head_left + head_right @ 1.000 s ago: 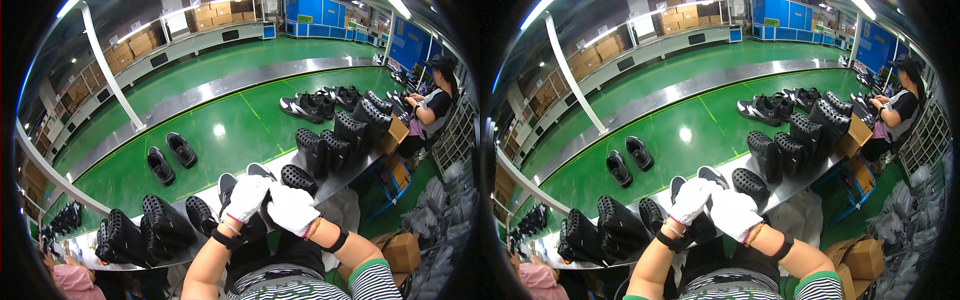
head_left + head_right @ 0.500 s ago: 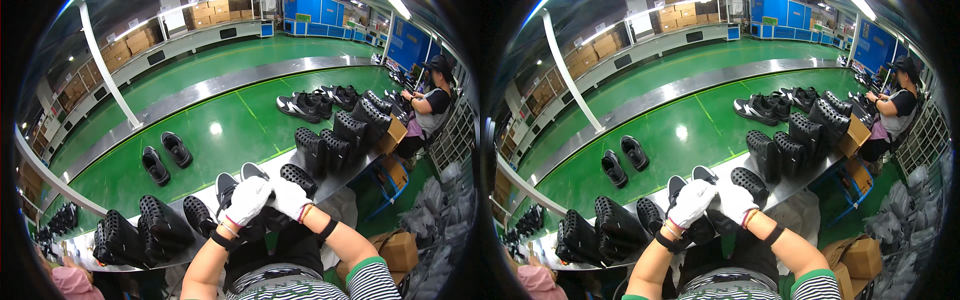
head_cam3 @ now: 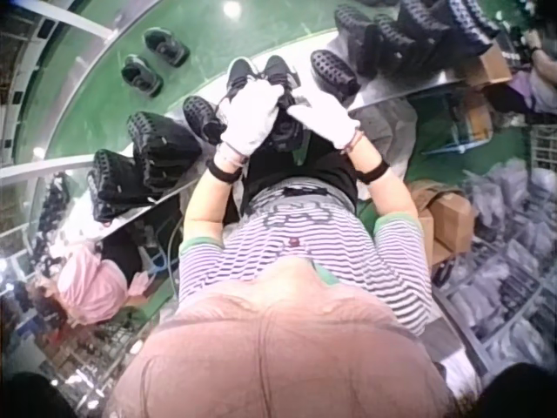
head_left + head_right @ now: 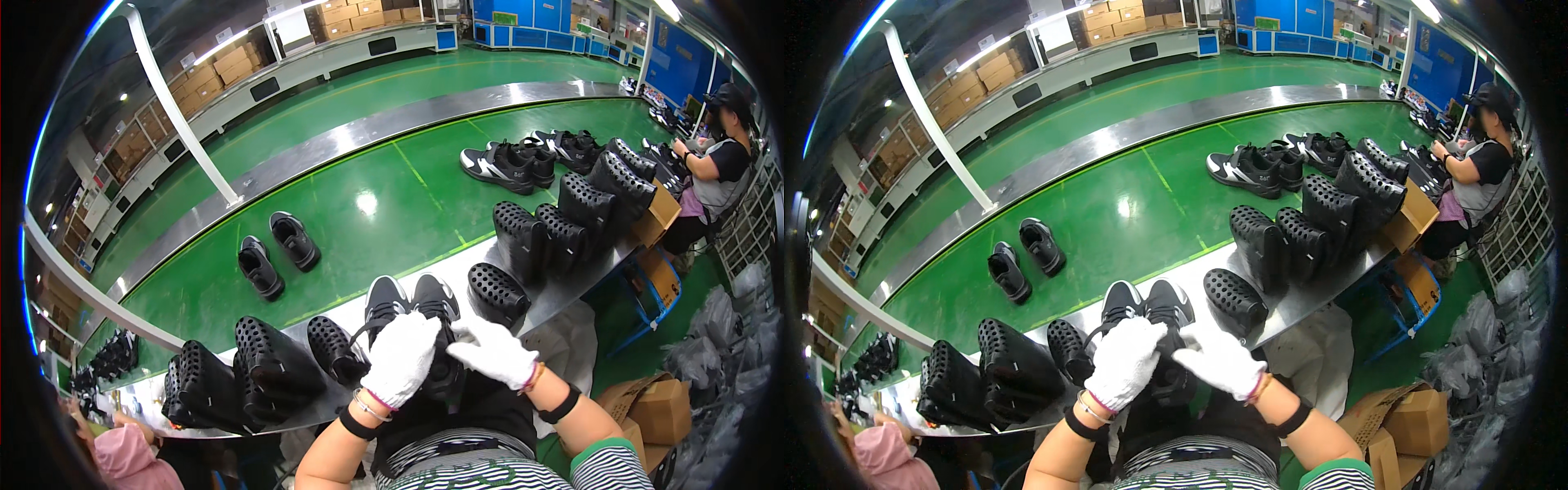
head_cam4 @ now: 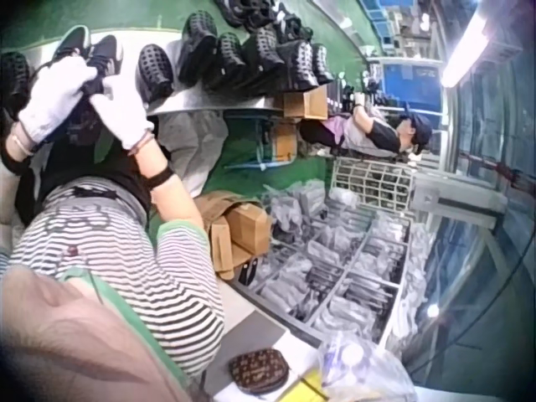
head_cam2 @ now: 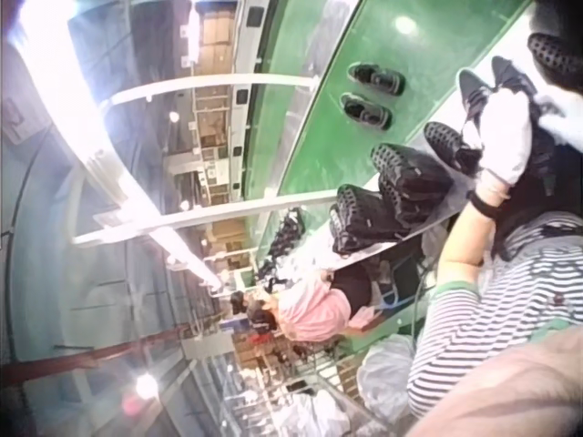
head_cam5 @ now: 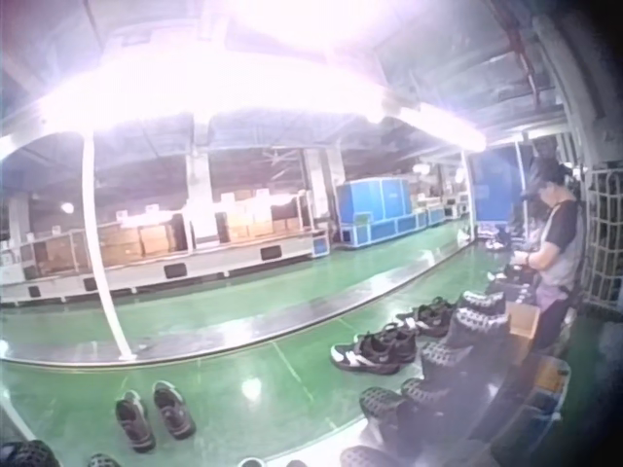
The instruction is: The person is assembling black athletic shoes on a factory production line, inserting plastic support components into the shoes.
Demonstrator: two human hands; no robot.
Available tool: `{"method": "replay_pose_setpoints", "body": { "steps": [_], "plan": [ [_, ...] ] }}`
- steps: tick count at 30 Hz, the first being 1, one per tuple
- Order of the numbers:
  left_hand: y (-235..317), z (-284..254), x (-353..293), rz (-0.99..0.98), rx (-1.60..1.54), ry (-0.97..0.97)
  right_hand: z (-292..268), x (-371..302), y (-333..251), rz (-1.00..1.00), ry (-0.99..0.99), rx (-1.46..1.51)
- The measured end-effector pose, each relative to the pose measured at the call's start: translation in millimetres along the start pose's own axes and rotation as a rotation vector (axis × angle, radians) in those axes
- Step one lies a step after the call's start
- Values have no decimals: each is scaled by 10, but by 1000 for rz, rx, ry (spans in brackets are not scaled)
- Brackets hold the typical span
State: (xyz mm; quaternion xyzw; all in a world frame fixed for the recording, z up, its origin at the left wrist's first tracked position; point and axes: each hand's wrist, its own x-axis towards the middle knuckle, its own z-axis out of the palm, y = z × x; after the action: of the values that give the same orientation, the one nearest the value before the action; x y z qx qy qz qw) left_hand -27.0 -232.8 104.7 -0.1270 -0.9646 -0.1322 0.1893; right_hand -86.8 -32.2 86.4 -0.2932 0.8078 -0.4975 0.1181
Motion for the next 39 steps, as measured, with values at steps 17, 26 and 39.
{"method": "replay_pose_setpoints", "body": {
  "steps": [17,26,39],
  "plan": [
    [92,-119,-143,-135,13,99,-39,-14,-97,374,105,851],
    [141,-125,-86,-152,-12,130,-47,-298,-36,627,-173,794],
    [327,-257,-289,-105,-20,463,-94,486,-202,-158,57,-597]
  ]
}}
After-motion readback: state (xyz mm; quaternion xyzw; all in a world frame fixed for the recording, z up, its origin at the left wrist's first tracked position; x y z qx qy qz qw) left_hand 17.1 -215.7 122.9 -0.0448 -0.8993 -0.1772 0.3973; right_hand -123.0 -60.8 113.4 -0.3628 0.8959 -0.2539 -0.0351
